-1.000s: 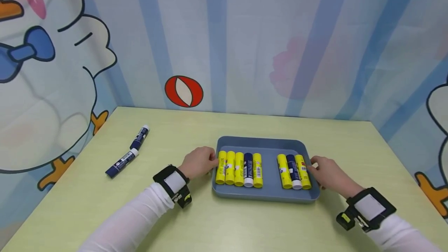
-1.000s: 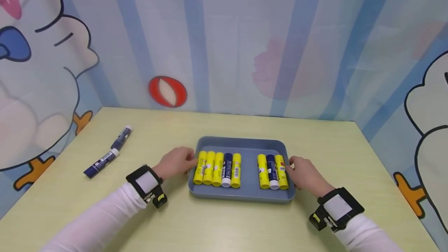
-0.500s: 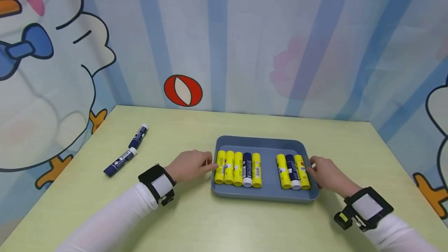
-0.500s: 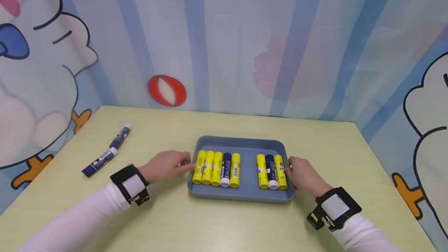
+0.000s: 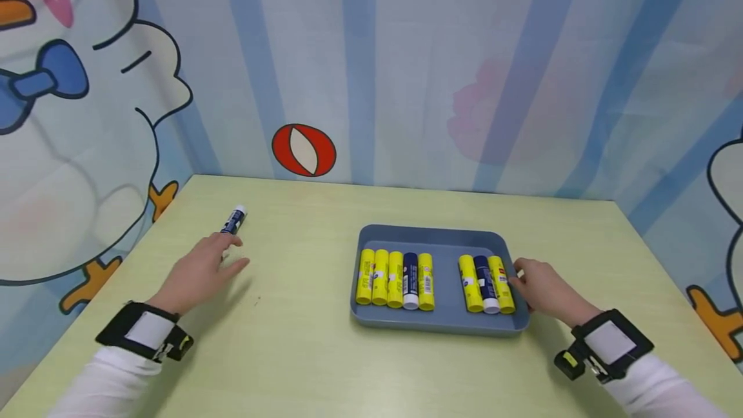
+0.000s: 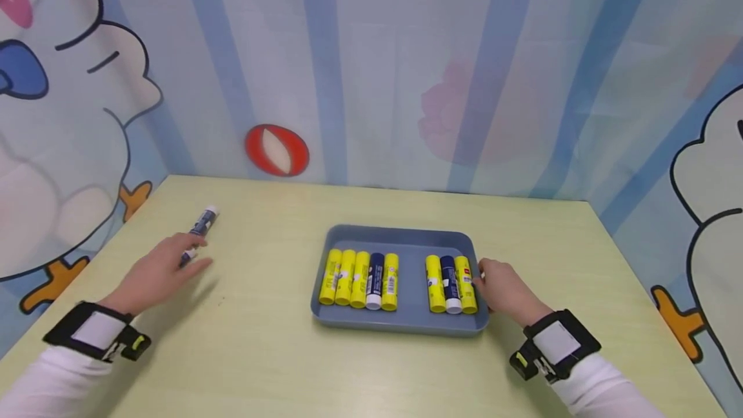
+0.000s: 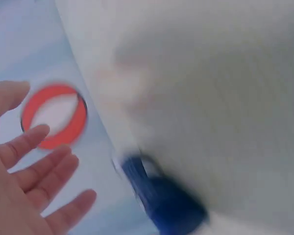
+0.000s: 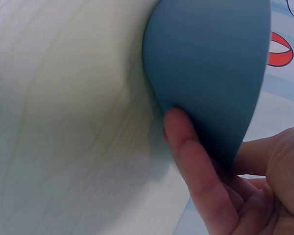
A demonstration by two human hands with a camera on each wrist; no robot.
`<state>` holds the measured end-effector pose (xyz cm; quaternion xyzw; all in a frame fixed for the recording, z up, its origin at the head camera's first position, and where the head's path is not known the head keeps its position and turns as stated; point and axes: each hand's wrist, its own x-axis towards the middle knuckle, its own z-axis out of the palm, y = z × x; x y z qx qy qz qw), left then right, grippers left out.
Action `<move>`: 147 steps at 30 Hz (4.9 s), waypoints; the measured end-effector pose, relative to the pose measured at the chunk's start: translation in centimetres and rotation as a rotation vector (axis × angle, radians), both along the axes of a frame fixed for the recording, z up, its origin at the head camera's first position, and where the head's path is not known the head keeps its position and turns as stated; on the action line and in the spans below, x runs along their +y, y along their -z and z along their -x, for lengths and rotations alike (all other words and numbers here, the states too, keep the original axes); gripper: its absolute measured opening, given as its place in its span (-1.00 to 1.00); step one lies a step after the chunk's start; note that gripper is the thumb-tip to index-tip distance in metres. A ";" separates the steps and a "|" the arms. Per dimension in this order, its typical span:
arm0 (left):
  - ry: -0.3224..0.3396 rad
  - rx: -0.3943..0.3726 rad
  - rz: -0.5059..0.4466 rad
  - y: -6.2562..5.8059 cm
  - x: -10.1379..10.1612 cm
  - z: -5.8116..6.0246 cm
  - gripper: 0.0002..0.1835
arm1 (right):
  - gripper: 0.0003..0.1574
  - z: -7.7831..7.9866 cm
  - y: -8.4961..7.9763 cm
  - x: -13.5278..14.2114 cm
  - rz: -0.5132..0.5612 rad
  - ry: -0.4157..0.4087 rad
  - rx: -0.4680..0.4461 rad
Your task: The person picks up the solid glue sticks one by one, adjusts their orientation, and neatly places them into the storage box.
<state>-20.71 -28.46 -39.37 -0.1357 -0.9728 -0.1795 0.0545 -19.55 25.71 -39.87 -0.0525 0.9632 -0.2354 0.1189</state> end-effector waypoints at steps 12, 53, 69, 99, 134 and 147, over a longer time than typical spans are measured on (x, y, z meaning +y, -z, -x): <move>-0.192 -0.143 0.094 2.7 -6.2 0.2 -0.07 | -0.70 -0.1 -0.1 -0.1 0.001 0.005 0.007; -0.001 -0.102 -0.134 -3.2 5.6 0.8 -0.67 | -0.61 0.8 -5.9 -3.6 -0.034 -0.111 0.381; 0.434 0.041 0.104 -4.3 15.8 0.3 -0.63 | -0.42 0.8 -5.7 -9.5 0.369 -0.297 0.190; 0.712 0.398 0.262 -4.1 19.3 -0.6 -0.60 | -0.69 0.1 -4.5 -11.1 0.362 -0.440 0.094; 0.168 -0.142 -0.032 1.4 17.7 2.7 -0.71 | -0.58 0.4 -2.5 -7.3 -0.281 -0.088 0.248; 0.164 -0.154 -0.023 1.2 17.8 2.9 -0.69 | -0.49 0.4 -2.1 -8.9 -0.447 -0.179 0.204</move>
